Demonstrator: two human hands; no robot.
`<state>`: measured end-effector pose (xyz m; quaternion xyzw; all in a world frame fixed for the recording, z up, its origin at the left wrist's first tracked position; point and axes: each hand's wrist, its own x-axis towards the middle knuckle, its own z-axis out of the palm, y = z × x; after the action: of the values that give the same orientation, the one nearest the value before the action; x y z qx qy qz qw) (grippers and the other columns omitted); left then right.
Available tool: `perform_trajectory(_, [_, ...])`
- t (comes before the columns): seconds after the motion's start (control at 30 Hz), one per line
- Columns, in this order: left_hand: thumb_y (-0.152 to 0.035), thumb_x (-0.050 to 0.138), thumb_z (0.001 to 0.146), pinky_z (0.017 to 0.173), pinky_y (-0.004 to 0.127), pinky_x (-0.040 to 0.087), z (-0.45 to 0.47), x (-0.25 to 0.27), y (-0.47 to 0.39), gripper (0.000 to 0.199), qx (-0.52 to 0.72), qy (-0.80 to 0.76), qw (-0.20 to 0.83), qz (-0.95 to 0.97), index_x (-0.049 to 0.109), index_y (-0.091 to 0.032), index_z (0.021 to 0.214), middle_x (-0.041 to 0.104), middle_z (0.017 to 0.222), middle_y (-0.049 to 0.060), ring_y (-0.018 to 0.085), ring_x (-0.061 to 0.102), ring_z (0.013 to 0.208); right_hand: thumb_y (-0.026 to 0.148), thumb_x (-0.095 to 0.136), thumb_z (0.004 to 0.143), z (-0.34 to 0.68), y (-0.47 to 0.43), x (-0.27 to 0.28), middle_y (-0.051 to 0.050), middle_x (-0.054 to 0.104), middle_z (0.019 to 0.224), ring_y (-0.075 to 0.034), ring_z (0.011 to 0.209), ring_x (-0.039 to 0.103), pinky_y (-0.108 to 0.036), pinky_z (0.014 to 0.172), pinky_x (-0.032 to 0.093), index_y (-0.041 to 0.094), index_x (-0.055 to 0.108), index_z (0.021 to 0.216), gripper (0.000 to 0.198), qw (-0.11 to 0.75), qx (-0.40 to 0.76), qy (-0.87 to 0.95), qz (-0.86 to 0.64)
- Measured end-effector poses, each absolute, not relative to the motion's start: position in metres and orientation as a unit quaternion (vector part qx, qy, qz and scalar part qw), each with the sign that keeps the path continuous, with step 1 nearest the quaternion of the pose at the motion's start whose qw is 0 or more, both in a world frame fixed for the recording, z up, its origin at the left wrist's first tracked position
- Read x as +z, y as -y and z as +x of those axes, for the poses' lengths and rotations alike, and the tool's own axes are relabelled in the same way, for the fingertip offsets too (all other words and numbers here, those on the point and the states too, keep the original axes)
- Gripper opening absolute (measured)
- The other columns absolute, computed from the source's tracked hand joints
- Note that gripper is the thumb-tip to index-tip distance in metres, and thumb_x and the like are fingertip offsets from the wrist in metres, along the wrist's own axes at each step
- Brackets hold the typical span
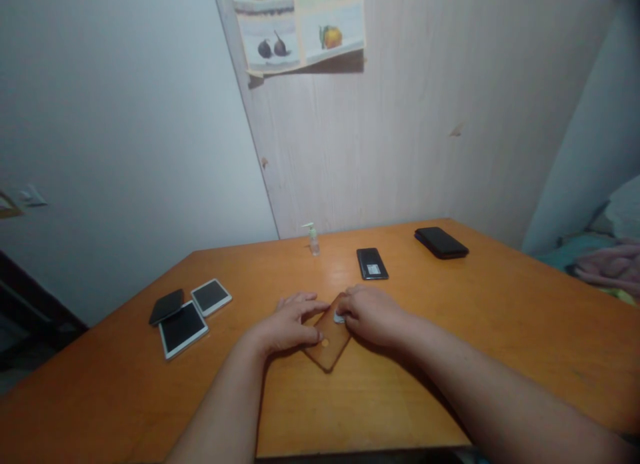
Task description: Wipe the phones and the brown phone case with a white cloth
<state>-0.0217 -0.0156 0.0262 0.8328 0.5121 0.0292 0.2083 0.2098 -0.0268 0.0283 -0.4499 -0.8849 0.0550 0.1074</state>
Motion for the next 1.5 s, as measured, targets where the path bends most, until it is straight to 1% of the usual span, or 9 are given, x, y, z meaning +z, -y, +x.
perform_trajectory(0.1, [-0.049,0.073,0.073,0.12,0.051,0.018,-0.021,0.027,0.016,0.07,0.028,-0.512,0.205,0.834,0.055,-0.036,0.14,0.036,0.158,0.007,0.033,0.026,0.148,0.02,0.052,0.088,0.213,0.026,0.029,-0.011,0.069,0.095,-0.025,0.093,0.061,-0.032,0.077,0.04,0.021,0.076,0.097,0.026,0.088,0.016,0.858,-0.505])
perform_trajectory(0.3, [-0.046,0.072,0.074,0.119,0.05,0.02,-0.021,0.026,0.016,0.068,0.028,-0.511,0.202,0.835,0.055,-0.038,0.139,0.037,0.158,0.004,0.034,0.028,0.147,0.023,0.053,0.09,0.205,0.032,0.025,-0.006,0.07,0.099,-0.021,0.098,0.059,-0.029,0.083,0.04,0.024,0.075,0.101,0.025,0.116,0.064,0.915,-0.381])
perform_trajectory(0.47, [-0.049,0.073,0.072,0.12,0.051,0.018,-0.021,0.025,0.015,0.07,0.03,-0.516,0.205,0.831,0.055,-0.037,0.139,0.036,0.159,0.005,0.035,0.026,0.148,0.023,0.05,0.091,0.207,0.025,0.025,-0.011,0.069,0.096,-0.024,0.093,0.06,-0.031,0.077,0.04,0.02,0.075,0.102,0.028,0.1,0.013,0.856,-0.507])
perform_trajectory(0.67, [-0.046,0.073,0.073,0.12,0.052,0.017,-0.022,0.023,0.015,0.069,0.035,-0.51,0.208,0.834,0.055,-0.04,0.139,0.036,0.159,0.003,0.035,0.025,0.148,0.033,0.049,0.094,0.201,0.029,0.023,-0.007,0.069,0.1,-0.022,0.095,0.061,-0.029,0.077,0.041,0.025,0.074,0.105,0.029,0.112,0.046,0.904,-0.409])
perform_trajectory(0.83, [-0.049,0.075,0.072,0.12,0.052,0.018,-0.022,0.024,0.015,0.07,0.039,-0.514,0.204,0.833,0.055,-0.039,0.139,0.037,0.158,0.005,0.034,0.027,0.148,0.026,0.045,0.094,0.202,0.023,0.023,-0.012,0.069,0.094,-0.024,0.09,0.063,-0.032,0.074,0.041,0.02,0.075,0.101,0.032,0.091,0.004,0.845,-0.527])
perform_trajectory(1.0, [-0.047,0.074,0.072,0.12,0.051,0.019,-0.021,0.024,0.016,0.07,0.04,-0.512,0.204,0.833,0.055,-0.039,0.139,0.036,0.159,0.004,0.035,0.028,0.147,0.027,0.045,0.095,0.201,0.023,0.022,-0.009,0.07,0.1,-0.022,0.096,0.063,-0.03,0.079,0.041,0.023,0.074,0.108,0.032,0.102,0.034,0.873,-0.475])
perform_trajectory(1.2, [-0.047,0.073,0.072,0.12,0.051,0.018,-0.021,0.024,0.016,0.07,0.032,-0.514,0.2,0.834,0.055,-0.038,0.139,0.036,0.158,0.005,0.035,0.027,0.147,0.025,0.045,0.093,0.204,0.019,0.025,-0.012,0.07,0.096,-0.025,0.092,0.063,-0.032,0.074,0.041,0.022,0.075,0.103,0.032,0.081,0.0,0.835,-0.544])
perform_trajectory(1.4, [-0.041,0.073,0.073,0.119,0.05,0.02,-0.021,0.023,0.016,0.068,0.037,-0.507,0.197,0.838,0.055,-0.041,0.139,0.038,0.157,0.003,0.033,0.029,0.146,0.024,0.049,0.091,0.195,0.033,0.022,-0.006,0.071,0.102,-0.022,0.1,0.062,-0.029,0.082,0.042,0.029,0.074,0.11,0.031,0.115,0.05,0.909,-0.397])
perform_trajectory(1.5, [-0.042,0.073,0.073,0.12,0.05,0.019,-0.021,0.024,0.016,0.07,0.034,-0.508,0.197,0.838,0.053,-0.041,0.14,0.037,0.158,0.004,0.033,0.028,0.147,0.023,0.049,0.09,0.198,0.028,0.022,-0.006,0.071,0.103,-0.023,0.099,0.063,-0.03,0.08,0.042,0.031,0.073,0.114,0.035,0.109,0.051,0.896,-0.428])
